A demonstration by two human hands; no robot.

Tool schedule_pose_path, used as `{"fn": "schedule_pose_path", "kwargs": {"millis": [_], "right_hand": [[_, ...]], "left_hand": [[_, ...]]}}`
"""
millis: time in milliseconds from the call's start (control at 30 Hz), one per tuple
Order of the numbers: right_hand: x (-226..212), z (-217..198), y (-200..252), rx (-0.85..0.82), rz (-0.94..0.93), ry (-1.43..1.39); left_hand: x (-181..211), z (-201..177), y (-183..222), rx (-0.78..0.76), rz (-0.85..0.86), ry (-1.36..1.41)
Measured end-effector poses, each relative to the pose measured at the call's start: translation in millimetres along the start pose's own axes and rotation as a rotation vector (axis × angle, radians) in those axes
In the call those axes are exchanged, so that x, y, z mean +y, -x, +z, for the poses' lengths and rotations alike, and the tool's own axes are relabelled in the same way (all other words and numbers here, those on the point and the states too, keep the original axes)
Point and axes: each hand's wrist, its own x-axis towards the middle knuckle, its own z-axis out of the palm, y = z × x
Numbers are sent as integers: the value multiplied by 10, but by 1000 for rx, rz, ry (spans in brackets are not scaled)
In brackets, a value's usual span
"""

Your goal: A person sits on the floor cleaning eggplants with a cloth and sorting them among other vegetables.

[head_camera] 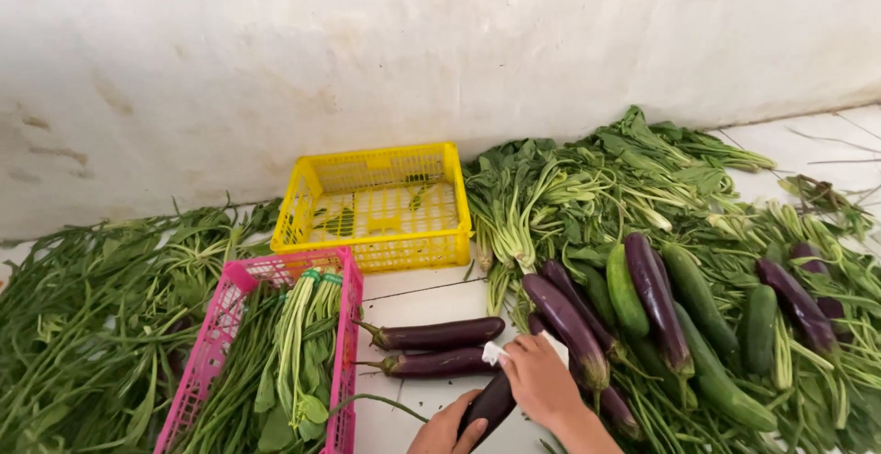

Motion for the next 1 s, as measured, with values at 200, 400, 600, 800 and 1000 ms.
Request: {"fn": "schedule_pose_path", "kwargs": {"millis": [200,400,600,800,1000], "right_hand": [[-356,182,200,-69,-469,-81],[45,53,-89,-202,11,-7],[96,-97,-67,-266,331,-10],[-275,44,111,-211,-243,-29],[39,79,-122,-240,61,-98]], "left_hand": [[-3,11,-2,46,-75,-5],[99,11,6,9,-49,-39],[180,-26,10,-57,-16,-64],[54,51,-31,-24,-106,-130],[311,-71,20,-25,-48,-11]]}}
